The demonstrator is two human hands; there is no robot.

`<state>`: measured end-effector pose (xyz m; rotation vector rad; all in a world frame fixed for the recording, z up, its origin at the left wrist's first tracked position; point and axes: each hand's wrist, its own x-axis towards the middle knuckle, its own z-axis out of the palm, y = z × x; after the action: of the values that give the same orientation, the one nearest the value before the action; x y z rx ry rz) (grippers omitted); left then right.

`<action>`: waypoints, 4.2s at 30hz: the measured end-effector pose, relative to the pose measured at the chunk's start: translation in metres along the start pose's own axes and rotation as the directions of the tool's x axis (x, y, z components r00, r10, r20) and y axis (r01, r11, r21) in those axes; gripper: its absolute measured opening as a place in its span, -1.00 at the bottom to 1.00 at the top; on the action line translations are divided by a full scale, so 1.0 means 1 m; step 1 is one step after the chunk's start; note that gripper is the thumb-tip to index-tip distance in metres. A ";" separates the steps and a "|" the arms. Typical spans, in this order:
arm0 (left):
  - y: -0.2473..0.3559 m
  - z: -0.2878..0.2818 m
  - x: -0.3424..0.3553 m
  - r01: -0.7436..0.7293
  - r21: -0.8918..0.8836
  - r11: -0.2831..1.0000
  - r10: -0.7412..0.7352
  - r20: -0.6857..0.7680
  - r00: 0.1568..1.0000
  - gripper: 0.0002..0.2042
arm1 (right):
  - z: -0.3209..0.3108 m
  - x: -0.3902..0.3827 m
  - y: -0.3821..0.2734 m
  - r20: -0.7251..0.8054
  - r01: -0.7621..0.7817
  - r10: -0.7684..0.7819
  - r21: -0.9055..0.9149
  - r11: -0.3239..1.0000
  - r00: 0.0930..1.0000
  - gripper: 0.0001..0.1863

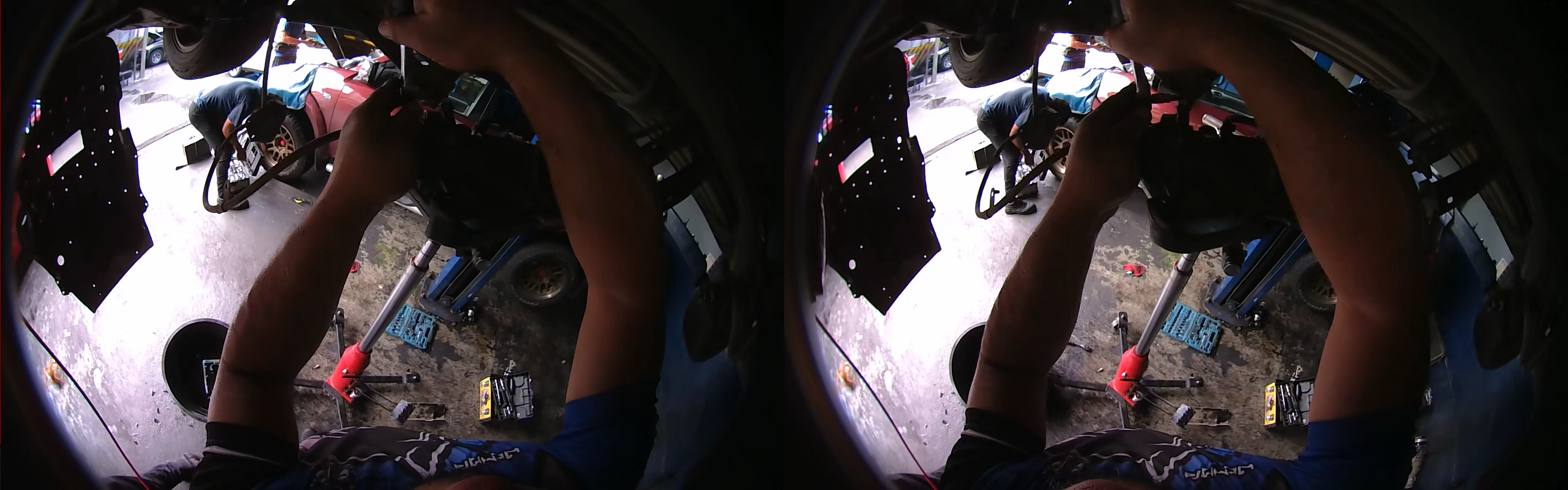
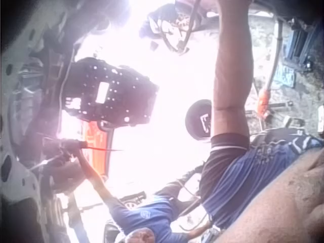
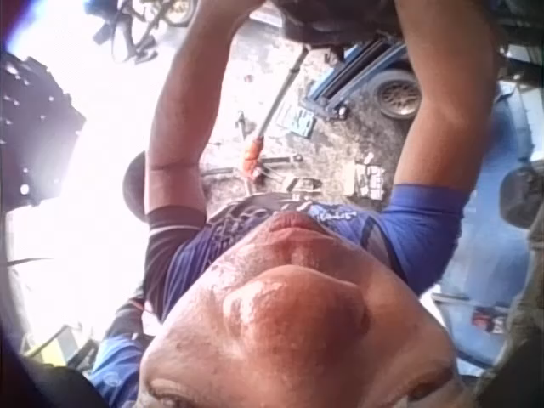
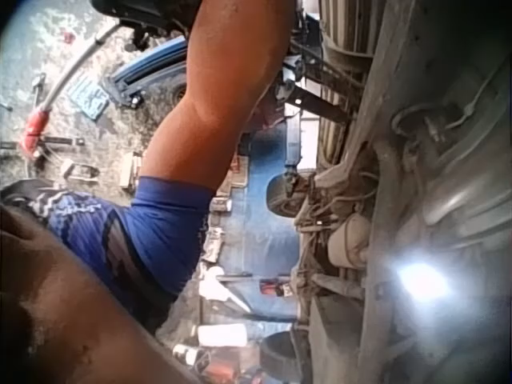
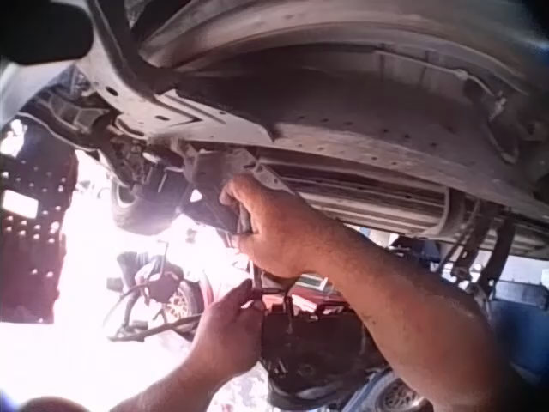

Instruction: Manually repairing or installing automotive components under a vehicle on a lift.

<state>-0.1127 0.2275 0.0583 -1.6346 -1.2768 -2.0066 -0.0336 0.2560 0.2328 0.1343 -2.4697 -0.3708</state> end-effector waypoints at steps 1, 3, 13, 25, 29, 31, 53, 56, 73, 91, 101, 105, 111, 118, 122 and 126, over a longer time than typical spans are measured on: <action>0.004 0.001 0.000 0.167 -0.213 0.963 -0.167 0.018 0.986 -0.73 | -0.001 0.001 0.000 0.017 -0.015 0.015 -0.008 1.000 1.000 -0.50; 0.004 0.005 -0.001 0.165 -0.173 0.971 -0.175 -0.048 0.983 -0.74 | -0.003 0.000 0.001 -0.017 0.003 -0.002 0.019 1.000 1.000 -0.51; 0.008 0.006 -0.007 0.126 -0.201 0.971 -0.148 -0.101 0.984 -0.85 | 0.001 0.007 0.003 -0.010 0.091 -0.091 -0.012 0.996 0.996 -0.55; 0.015 0.007 -0.009 0.146 -0.257 0.955 -0.176 -0.096 0.980 -0.76 | -0.004 0.001 -0.012 0.058 0.012 -0.008 -0.068 0.998 0.998 -0.55; 0.013 0.001 -0.009 0.127 -0.211 0.969 -0.150 -0.099 0.984 -0.78 | -0.007 -0.021 -0.044 0.127 -0.072 0.080 -0.068 0.995 0.989 -0.61; 0.007 0.002 -0.009 0.076 -0.148 0.986 -0.094 -0.122 0.988 -0.78 | -0.002 -0.034 -0.038 0.068 0.122 -0.116 -0.086 0.989 0.991 -0.63; -0.009 -0.002 0.014 -0.479 0.559 0.676 0.457 0.192 0.869 -0.76 | -0.001 -0.004 -0.006 -0.066 -0.307 0.339 0.289 0.907 0.939 -0.78; -0.014 -0.002 0.023 -0.606 0.649 0.460 0.541 0.337 0.771 -0.67 | 0.014 0.011 0.014 0.019 -0.191 0.340 0.856 0.481 0.940 -0.80; -0.024 -0.006 0.056 -0.589 0.650 0.481 0.242 0.547 0.801 -0.86 | 0.033 0.015 -0.002 -0.168 -0.119 0.585 0.900 0.420 0.793 -0.70; -0.032 0.005 0.065 -0.560 0.592 0.579 0.238 0.535 0.811 -0.84 | 0.036 0.005 0.000 -0.520 -0.080 0.363 0.487 0.870 0.773 -0.60; 0.003 -0.015 0.050 -0.623 0.678 0.390 0.224 0.587 0.778 -0.78 | 0.026 0.002 -0.001 -0.502 0.006 0.204 0.385 0.923 0.840 -0.59; -0.011 -0.002 0.020 -0.001 0.181 0.983 -0.044 0.241 0.970 -0.73 | 0.028 0.007 0.007 -0.477 -0.120 0.334 0.424 0.898 0.813 -0.60; -0.021 0.004 0.011 -0.023 0.296 0.955 0.004 0.064 0.998 -0.79 | 0.034 0.006 0.001 -0.344 -0.102 0.395 0.631 0.769 0.852 -0.63; -0.017 0.017 0.010 0.146 0.306 0.941 -0.111 -0.129 0.985 -0.68 | 0.036 0.019 0.020 -0.057 -0.354 0.699 0.831 0.429 0.713 -0.68; -0.014 0.017 0.005 0.204 0.235 0.950 -0.175 -0.137 0.975 -0.60 | 0.044 0.031 0.046 0.075 -0.469 0.750 0.819 0.329 0.657 -0.70; 0.007 0.009 0.003 0.300 0.124 0.946 -0.289 -0.101 0.952 -0.48 | 0.044 0.033 0.046 0.140 -0.430 0.727 0.873 0.230 0.672 -0.72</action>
<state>-0.1033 0.2311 0.0641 -1.3507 -1.6716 -2.0687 -0.0869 0.3035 0.2321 -0.3438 -1.9200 1.2095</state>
